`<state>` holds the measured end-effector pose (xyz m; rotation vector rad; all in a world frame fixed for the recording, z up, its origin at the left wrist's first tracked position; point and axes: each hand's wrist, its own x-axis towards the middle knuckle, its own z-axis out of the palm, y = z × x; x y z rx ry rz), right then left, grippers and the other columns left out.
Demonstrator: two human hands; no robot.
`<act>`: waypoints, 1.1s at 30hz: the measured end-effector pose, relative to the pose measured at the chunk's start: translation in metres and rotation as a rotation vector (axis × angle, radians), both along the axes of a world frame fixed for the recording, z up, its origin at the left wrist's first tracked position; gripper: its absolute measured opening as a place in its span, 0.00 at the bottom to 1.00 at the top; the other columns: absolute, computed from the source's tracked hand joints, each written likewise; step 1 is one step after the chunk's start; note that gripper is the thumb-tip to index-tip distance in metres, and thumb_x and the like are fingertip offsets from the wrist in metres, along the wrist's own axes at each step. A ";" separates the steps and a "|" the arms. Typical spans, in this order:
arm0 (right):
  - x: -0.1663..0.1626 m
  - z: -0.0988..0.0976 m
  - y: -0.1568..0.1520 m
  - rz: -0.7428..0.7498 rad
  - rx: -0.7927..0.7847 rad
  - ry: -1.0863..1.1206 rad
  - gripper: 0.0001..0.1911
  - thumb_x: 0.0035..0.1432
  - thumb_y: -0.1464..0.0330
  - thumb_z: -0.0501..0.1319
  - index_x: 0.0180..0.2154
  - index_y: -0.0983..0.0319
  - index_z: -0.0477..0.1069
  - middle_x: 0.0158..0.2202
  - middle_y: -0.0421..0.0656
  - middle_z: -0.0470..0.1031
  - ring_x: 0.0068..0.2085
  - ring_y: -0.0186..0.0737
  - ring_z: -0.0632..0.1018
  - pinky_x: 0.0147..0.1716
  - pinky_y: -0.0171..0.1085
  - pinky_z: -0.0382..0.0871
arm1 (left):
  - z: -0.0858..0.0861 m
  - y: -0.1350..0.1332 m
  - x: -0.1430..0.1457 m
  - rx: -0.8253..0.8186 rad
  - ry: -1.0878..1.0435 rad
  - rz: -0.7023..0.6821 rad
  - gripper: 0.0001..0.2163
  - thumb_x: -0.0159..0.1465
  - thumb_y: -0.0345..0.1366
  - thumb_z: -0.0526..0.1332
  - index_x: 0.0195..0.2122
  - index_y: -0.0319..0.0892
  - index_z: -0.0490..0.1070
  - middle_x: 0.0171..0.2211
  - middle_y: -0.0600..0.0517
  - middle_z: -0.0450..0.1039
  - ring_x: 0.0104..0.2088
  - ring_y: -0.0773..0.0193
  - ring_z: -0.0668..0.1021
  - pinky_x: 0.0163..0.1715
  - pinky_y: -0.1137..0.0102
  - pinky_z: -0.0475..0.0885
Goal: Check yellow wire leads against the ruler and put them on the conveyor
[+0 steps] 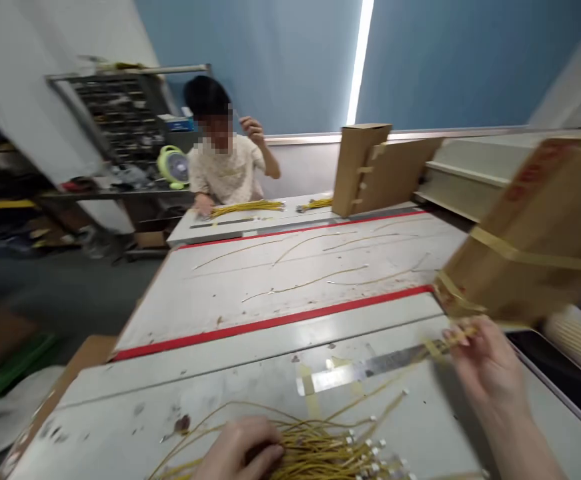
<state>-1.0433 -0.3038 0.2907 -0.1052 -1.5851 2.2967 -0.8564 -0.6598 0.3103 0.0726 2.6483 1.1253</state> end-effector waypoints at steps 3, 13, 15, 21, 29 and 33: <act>-0.006 0.002 0.004 -0.093 0.027 -0.092 0.21 0.49 0.50 0.67 0.22 0.54 0.60 0.25 0.38 0.50 0.24 0.36 0.56 0.26 0.45 0.58 | 0.009 0.000 0.000 0.007 0.017 -0.014 0.12 0.69 0.39 0.56 0.35 0.46 0.79 0.35 0.52 0.77 0.41 0.63 0.78 0.44 0.72 0.70; -0.006 0.006 -0.002 -0.089 -0.120 -0.212 0.19 0.33 0.66 0.73 0.31 0.64 0.74 0.23 0.37 0.59 0.27 0.30 0.60 0.23 0.30 0.56 | -0.001 -0.021 0.008 -0.013 0.167 0.085 0.15 0.72 0.40 0.51 0.43 0.45 0.77 0.35 0.51 0.76 0.39 0.61 0.78 0.41 0.70 0.69; -0.005 0.008 -0.002 -0.084 -0.118 -0.209 0.19 0.33 0.66 0.74 0.31 0.64 0.74 0.23 0.37 0.60 0.28 0.30 0.60 0.23 0.29 0.57 | -0.004 -0.021 0.008 -0.022 0.195 0.106 0.14 0.72 0.40 0.51 0.43 0.45 0.77 0.36 0.51 0.77 0.39 0.61 0.78 0.41 0.70 0.70; 0.000 0.009 -0.003 -0.103 -0.095 -0.134 0.24 0.27 0.60 0.78 0.26 0.63 0.70 0.24 0.37 0.61 0.29 0.30 0.61 0.22 0.29 0.58 | -0.016 -0.028 0.000 -0.072 0.298 0.216 0.14 0.70 0.37 0.51 0.44 0.44 0.78 0.35 0.52 0.81 0.34 0.63 0.80 0.38 0.72 0.73; 0.003 0.011 -0.002 0.082 0.064 -0.005 0.18 0.39 0.53 0.74 0.29 0.54 0.76 0.26 0.40 0.61 0.28 0.37 0.62 0.21 0.38 0.58 | -0.028 -0.045 -0.005 -0.300 0.384 0.260 0.17 0.69 0.34 0.48 0.44 0.43 0.78 0.40 0.46 0.81 0.41 0.51 0.81 0.43 0.60 0.73; -0.005 0.006 0.012 0.094 0.190 -0.008 0.20 0.37 0.48 0.73 0.29 0.51 0.76 0.28 0.41 0.65 0.30 0.39 0.64 0.24 0.40 0.61 | -0.021 -0.043 -0.005 -0.320 0.386 0.237 0.15 0.69 0.35 0.50 0.40 0.44 0.78 0.38 0.47 0.80 0.41 0.53 0.80 0.44 0.61 0.72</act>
